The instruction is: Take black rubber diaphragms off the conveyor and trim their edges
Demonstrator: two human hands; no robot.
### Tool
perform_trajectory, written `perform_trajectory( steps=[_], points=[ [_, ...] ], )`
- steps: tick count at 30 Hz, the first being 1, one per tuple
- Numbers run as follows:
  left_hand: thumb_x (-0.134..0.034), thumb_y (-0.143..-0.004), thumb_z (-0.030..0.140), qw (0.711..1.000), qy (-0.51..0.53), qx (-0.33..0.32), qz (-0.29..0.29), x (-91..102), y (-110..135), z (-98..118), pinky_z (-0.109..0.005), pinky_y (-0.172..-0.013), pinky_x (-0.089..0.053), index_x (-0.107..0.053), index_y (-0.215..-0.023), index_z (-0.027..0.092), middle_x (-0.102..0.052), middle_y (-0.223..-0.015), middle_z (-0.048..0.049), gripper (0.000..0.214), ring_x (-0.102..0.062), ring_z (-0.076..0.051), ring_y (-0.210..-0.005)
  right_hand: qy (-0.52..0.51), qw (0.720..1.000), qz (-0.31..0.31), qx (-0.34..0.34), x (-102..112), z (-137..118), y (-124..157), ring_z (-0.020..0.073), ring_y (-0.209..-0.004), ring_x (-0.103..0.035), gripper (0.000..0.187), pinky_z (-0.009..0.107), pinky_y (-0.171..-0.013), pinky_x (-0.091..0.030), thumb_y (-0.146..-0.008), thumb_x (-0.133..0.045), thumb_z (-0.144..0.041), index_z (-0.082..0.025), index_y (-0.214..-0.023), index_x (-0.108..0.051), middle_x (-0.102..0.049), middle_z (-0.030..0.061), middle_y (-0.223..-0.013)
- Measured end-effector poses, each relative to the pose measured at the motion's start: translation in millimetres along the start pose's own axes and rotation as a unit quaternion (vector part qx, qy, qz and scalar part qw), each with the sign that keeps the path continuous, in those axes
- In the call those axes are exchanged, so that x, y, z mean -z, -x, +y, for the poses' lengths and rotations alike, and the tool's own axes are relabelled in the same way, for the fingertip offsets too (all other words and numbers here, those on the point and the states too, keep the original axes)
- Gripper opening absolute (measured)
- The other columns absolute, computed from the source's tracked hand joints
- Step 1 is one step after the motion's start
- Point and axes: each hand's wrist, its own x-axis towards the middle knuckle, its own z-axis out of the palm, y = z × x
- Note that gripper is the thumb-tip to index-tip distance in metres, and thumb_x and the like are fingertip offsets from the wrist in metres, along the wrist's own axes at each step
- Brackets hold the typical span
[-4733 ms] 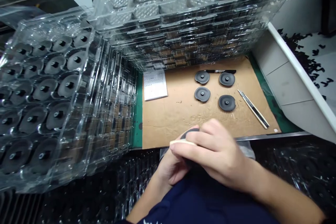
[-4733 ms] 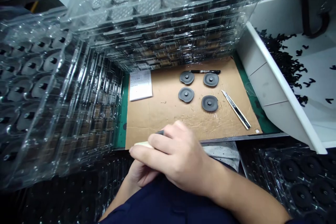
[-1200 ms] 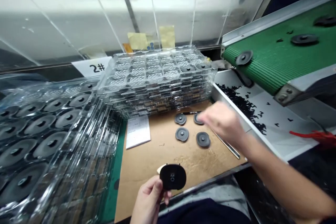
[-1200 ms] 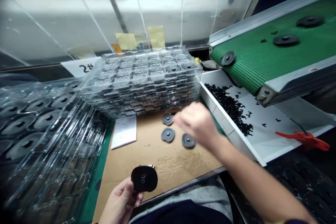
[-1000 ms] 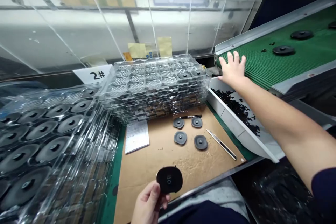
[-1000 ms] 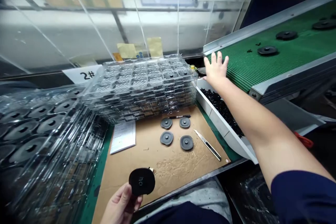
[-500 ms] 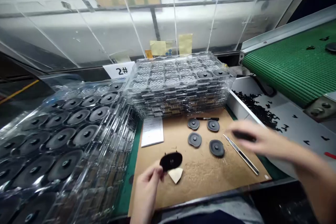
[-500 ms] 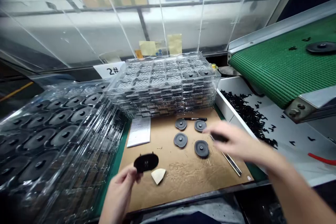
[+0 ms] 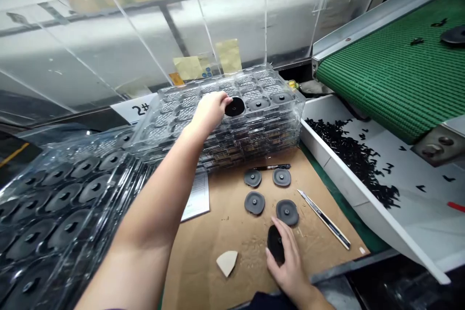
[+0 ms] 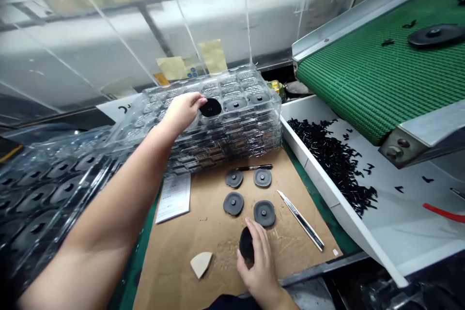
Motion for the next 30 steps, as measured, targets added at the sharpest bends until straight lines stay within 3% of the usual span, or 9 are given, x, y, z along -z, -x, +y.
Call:
perform_trajectory(
  steps=[6,10,12,14,16,19,23,27,30],
  points=[
    [-0.048,-0.089,0.026,1.000,-0.024,0.009,0.001,-2.9,10.2,-2.1,-0.047,-0.107,-0.029,-0.057,-0.121,0.014,-0.048,-0.137,-0.0156,0.036,-0.039,-0.031,-0.129,-0.049,0.998,-0.009,-0.042,0.8,0.8,1.0,0.0248,-0.130,-0.036,0.060,0.045,-0.105,-0.037,-0.084,-0.050,-0.017,-0.018,-0.140,-0.028,-0.037,0.0130,-0.138],
    [-0.054,-0.085,0.015,0.986,0.071,-0.021,0.146,7.1,99.3,35.3,-0.044,-0.109,-0.031,-0.052,-0.126,0.021,-0.051,-0.135,-0.0089,0.041,-0.042,-0.025,-0.128,-0.147,0.984,-0.009,-0.095,6.2,-2.1,-3.4,0.0243,-0.133,-0.032,0.059,0.045,-0.109,-0.030,-0.086,-0.051,-0.020,-0.024,-0.140,-0.029,-0.034,0.0094,-0.143],
    [-0.057,-0.080,0.006,0.972,0.164,-0.089,0.141,0.3,160.1,57.4,-0.044,-0.103,-0.040,-0.055,-0.120,0.019,-0.059,-0.124,-0.0088,0.042,-0.051,-0.024,-0.120,-0.269,0.948,-0.027,-0.166,15.3,-9.0,-11.2,0.0238,-0.131,-0.035,0.056,0.043,-0.110,-0.028,-0.087,-0.052,-0.029,-0.026,-0.139,-0.033,-0.039,0.0079,-0.141],
    [-0.058,-0.079,0.006,0.956,0.199,-0.212,0.044,-12.9,217.5,76.2,-0.041,-0.100,-0.044,-0.057,-0.117,0.019,-0.064,-0.117,-0.0073,0.040,-0.054,-0.023,-0.117,-0.436,0.858,-0.064,-0.265,27.4,-20.4,-22.4,0.0221,-0.124,-0.044,0.051,0.039,-0.107,-0.032,-0.089,-0.047,-0.043,-0.025,-0.136,-0.039,-0.048,0.0076,-0.133],
    [-0.061,-0.080,0.013,0.937,0.177,-0.302,-0.010,-26.0,261.2,90.3,-0.047,-0.107,-0.036,-0.059,-0.116,0.022,-0.065,-0.117,-0.0043,0.037,-0.051,-0.024,-0.121,-0.586,0.718,-0.101,-0.362,38.9,-34.3,-34.3,0.0188,-0.110,-0.055,0.051,0.034,-0.100,-0.039,-0.090,-0.038,-0.054,-0.023,-0.130,-0.046,-0.059,0.0067,-0.117],
    [-0.053,-0.087,0.018,0.941,0.134,-0.310,-0.018,-33.7,295.5,100.1,-0.050,-0.112,-0.024,-0.059,-0.119,0.025,-0.062,-0.124,-0.0020,0.033,-0.044,-0.024,-0.127,-0.689,0.538,-0.149,-0.462,47.9,-53.5,-46.1,0.0156,-0.093,-0.062,0.053,0.028,-0.089,-0.045,-0.088,-0.039,-0.059,-0.018,-0.114,-0.059,-0.066,0.0053,-0.095],
    [-0.041,-0.092,0.015,0.953,0.087,-0.278,-0.082,-23.7,315.4,94.3,-0.047,-0.109,-0.029,-0.052,-0.127,0.027,-0.056,-0.131,-0.0014,0.039,-0.040,-0.023,-0.130,-0.705,0.421,-0.247,-0.515,43.5,-71.6,-46.2,0.0152,-0.097,-0.062,0.056,0.025,-0.093,-0.042,-0.086,-0.044,-0.060,-0.013,-0.109,-0.063,-0.068,0.0067,-0.092],
    [-0.056,-0.086,0.026,0.957,0.196,-0.095,-0.191,-10.7,342.1,87.7,-0.032,-0.099,-0.044,-0.041,-0.136,0.029,-0.055,-0.132,-0.0057,0.052,-0.053,-0.019,-0.119,-0.696,0.394,-0.313,-0.512,34.1,-89.9,-37.8,0.0180,-0.096,-0.063,0.069,0.030,-0.091,-0.044,-0.086,-0.029,-0.068,-0.011,-0.109,-0.063,-0.067,0.0088,-0.090],
    [-0.064,-0.079,0.026,0.884,0.411,0.101,-0.196,-2.8,363.7,85.1,-0.030,-0.094,-0.049,-0.051,-0.128,0.035,-0.056,-0.131,-0.0042,0.051,-0.054,-0.022,-0.118,-0.641,0.470,-0.374,-0.477,31.0,-100.3,-31.6,0.0195,-0.089,-0.064,0.080,0.033,-0.082,-0.049,-0.086,-0.012,-0.071,-0.013,-0.108,-0.063,-0.066,0.0099,-0.087]
  ],
)
